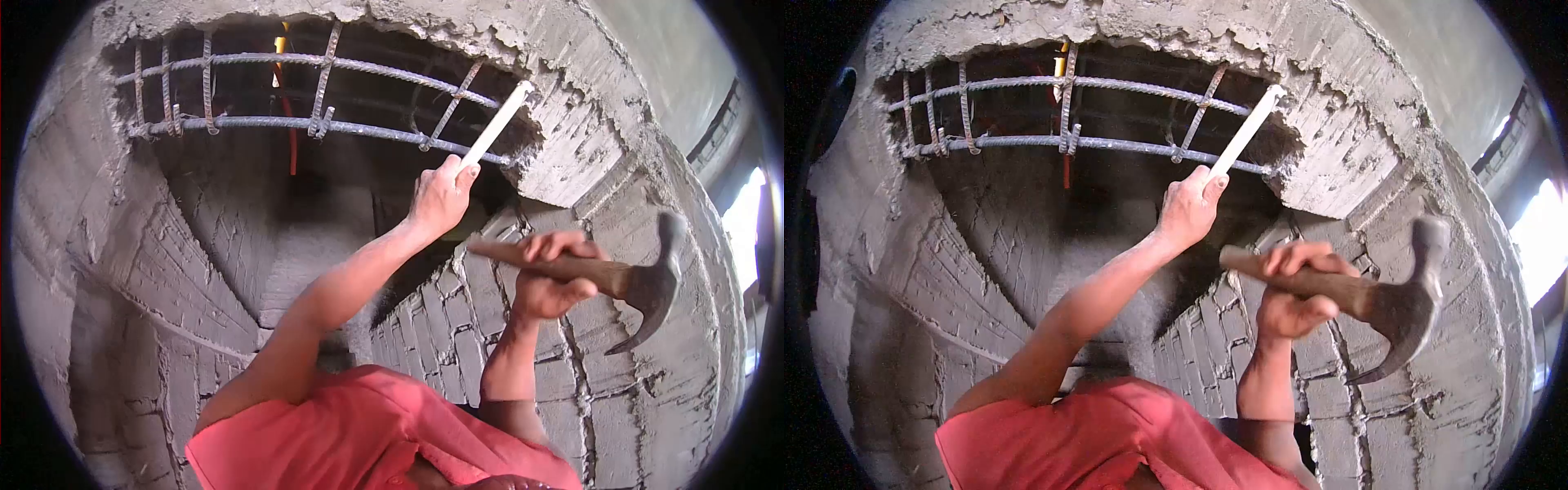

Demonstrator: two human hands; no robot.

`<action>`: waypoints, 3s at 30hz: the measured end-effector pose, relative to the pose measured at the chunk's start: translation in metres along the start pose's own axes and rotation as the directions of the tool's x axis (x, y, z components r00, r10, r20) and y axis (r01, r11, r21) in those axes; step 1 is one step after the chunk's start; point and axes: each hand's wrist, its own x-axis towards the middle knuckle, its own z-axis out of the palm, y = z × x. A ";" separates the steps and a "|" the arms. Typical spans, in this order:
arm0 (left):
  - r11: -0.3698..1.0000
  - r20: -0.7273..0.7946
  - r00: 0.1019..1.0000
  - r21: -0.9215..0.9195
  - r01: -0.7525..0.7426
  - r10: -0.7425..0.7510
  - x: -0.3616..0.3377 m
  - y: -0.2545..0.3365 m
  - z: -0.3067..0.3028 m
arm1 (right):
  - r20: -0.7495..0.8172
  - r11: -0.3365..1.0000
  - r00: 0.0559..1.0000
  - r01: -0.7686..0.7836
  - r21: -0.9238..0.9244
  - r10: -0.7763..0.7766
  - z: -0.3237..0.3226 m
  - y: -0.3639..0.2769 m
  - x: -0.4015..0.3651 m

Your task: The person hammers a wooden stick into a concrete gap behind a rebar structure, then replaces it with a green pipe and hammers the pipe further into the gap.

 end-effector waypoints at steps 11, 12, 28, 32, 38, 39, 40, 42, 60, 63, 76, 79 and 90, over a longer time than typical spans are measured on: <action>0.952 -0.049 0.963 -0.148 -0.268 0.264 -0.023 -0.048 0.007 | -0.140 0.950 0.943 -0.310 -0.050 0.300 0.010 0.051 -0.039; 0.952 -0.051 0.963 -0.149 -0.268 0.264 -0.022 -0.053 0.009 | -0.128 0.958 0.951 -0.273 0.083 0.282 0.010 0.052 -0.048; 0.943 0.021 0.989 -0.306 -0.131 0.145 0.025 -0.068 0.034 | -0.031 0.893 1.000 -0.011 -0.450 -0.004 0.032 0.020 -0.032; 0.945 0.010 0.989 -0.298 -0.137 0.146 0.026 -0.066 0.035 | 0.113 0.672 0.989 0.149 -0.725 -0.098 0.009 0.066 -0.014; 0.958 -0.037 0.989 -0.247 -0.146 0.141 0.023 -0.059 0.028 | -0.170 0.850 0.974 -0.217 -0.479 0.152 0.019 0.054 0.001; 0.964 -0.017 0.992 -0.235 -0.123 0.123 0.022 -0.057 0.026 | -0.132 0.924 0.991 -0.060 -0.378 0.010 0.025 0.051 -0.003; 0.970 -0.016 0.994 -0.214 -0.112 0.111 0.021 -0.056 0.025 | -0.093 0.949 0.993 0.046 -0.311 -0.079 0.023 0.050 -0.007; 0.976 -0.014 0.994 -0.189 -0.112 0.111 0.020 -0.050 0.020 | -0.015 0.947 0.974 0.214 -0.241 -0.224 0.025 0.048 -0.006; 0.890 0.626 0.779 -0.329 0.317 -0.046 -0.063 0.000 -0.042 | -0.131 0.121 0.929 -0.182 -0.976 0.345 -0.073 -0.014 -0.273; 0.961 0.857 0.511 -0.080 0.264 -0.069 -0.142 -0.021 -0.045 | -0.605 0.372 0.731 -0.682 -0.629 0.317 -0.018 -0.090 -0.234; 0.974 0.959 -0.167 -0.219 0.065 0.227 -0.316 0.006 0.021 | -0.895 0.472 0.389 -0.760 -0.446 -0.220 -0.047 -0.221 -0.323; 0.958 0.922 -0.277 -0.285 -0.015 0.270 -0.341 0.025 0.052 | -0.931 0.456 0.246 -0.819 -0.348 -0.269 -0.059 -0.248 -0.353; 0.777 0.558 -0.658 -0.626 0.066 0.505 -0.475 0.055 0.080 | -0.808 0.075 -0.057 -0.997 0.017 -0.586 -0.013 -0.342 -0.505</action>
